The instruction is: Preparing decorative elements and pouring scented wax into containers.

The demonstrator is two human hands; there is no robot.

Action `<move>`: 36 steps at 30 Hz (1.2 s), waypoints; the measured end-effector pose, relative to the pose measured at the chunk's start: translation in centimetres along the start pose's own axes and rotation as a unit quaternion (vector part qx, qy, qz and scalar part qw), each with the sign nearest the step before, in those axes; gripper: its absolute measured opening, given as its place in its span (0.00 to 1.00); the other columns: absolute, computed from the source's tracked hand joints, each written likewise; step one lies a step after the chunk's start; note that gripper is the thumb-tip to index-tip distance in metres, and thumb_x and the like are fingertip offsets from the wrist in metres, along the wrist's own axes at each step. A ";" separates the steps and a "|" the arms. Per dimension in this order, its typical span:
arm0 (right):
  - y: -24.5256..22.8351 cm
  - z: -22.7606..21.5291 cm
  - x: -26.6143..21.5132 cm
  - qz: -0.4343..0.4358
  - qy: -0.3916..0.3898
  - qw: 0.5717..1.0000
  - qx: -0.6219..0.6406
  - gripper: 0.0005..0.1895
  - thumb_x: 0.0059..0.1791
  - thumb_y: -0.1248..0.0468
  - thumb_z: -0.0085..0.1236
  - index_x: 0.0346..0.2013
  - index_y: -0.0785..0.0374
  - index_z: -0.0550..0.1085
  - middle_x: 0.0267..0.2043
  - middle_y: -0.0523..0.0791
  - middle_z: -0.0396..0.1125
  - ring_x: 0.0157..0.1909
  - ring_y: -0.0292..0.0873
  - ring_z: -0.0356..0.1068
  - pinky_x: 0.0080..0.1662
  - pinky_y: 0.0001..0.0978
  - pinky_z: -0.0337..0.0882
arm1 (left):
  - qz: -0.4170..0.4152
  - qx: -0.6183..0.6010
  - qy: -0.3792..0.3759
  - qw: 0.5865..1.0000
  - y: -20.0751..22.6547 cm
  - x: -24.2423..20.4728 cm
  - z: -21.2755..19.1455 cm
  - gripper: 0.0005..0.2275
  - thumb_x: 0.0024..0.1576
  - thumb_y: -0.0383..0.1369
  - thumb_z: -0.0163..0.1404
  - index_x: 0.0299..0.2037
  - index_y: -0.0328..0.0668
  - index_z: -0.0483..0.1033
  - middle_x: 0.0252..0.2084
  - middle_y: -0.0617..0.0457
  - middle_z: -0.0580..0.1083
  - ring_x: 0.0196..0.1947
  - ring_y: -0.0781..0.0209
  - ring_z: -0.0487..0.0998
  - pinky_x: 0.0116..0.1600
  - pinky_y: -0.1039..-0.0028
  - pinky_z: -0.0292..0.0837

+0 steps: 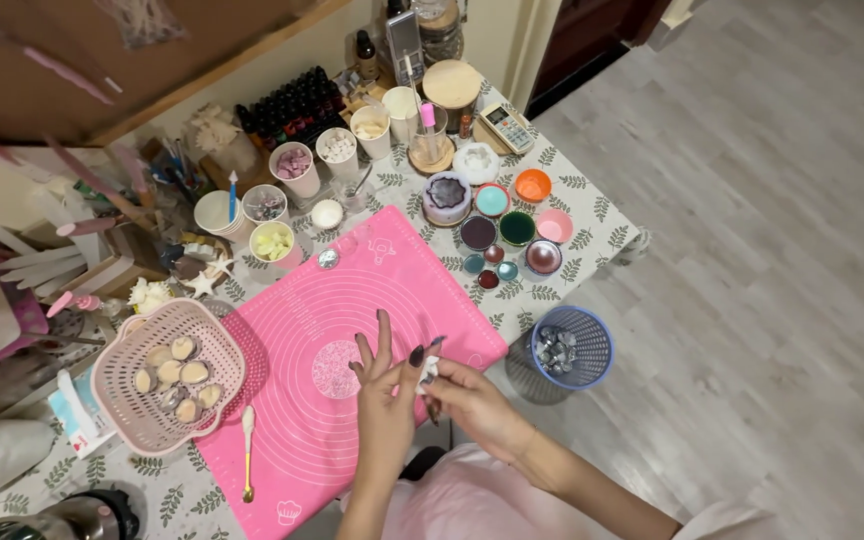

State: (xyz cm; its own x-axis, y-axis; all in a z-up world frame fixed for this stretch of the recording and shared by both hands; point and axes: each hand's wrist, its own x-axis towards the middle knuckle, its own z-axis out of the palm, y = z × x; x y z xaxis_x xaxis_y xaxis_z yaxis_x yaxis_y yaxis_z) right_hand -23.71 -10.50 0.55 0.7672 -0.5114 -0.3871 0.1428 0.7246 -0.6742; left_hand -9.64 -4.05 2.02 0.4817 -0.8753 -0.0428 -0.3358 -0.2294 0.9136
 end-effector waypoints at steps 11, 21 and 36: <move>-0.3 -3.5 0.0 -0.020 0.094 0.994 0.048 0.14 0.55 0.62 0.47 0.51 0.65 0.74 0.39 0.40 0.69 0.38 0.34 0.64 0.42 0.29 0.66 | 0.080 0.012 -0.091 0.993 3.2 0.2 0.7 0.19 0.56 0.32 0.53 0.60 0.56 0.77 0.79 0.47 0.48 0.78 0.33 0.31 0.73 0.43 0.26; -1.4 1.8 -0.6 -0.016 0.025 0.998 0.049 0.20 0.54 0.62 0.50 0.61 0.56 0.72 0.40 0.36 0.68 0.40 0.33 0.65 0.44 0.30 0.66 | -0.013 -0.193 0.024 0.981 -0.8 1.6 2.8 0.18 0.68 0.36 0.43 0.31 0.31 0.79 0.78 0.53 0.61 0.83 0.46 0.42 0.77 0.57 0.45; -1.4 2.3 1.6 0.018 -0.012 1.000 0.008 0.14 0.53 0.66 0.52 0.54 0.63 0.74 0.41 0.40 0.69 0.40 0.35 0.65 0.44 0.30 0.65 | 0.079 -0.005 0.062 0.995 0.2 0.8 -2.1 0.13 0.66 0.33 0.44 0.33 0.39 0.81 0.82 0.51 0.51 0.83 0.35 0.33 0.79 0.47 0.27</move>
State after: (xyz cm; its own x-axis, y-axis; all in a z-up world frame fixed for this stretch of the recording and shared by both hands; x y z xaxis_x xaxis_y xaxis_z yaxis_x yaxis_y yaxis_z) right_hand -21.28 -11.30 2.33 0.7863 -0.4740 -0.3963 0.1248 0.7500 -0.6496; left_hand -7.64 -3.89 3.04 0.5204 -0.8404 0.1513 -0.4071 -0.0885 0.9091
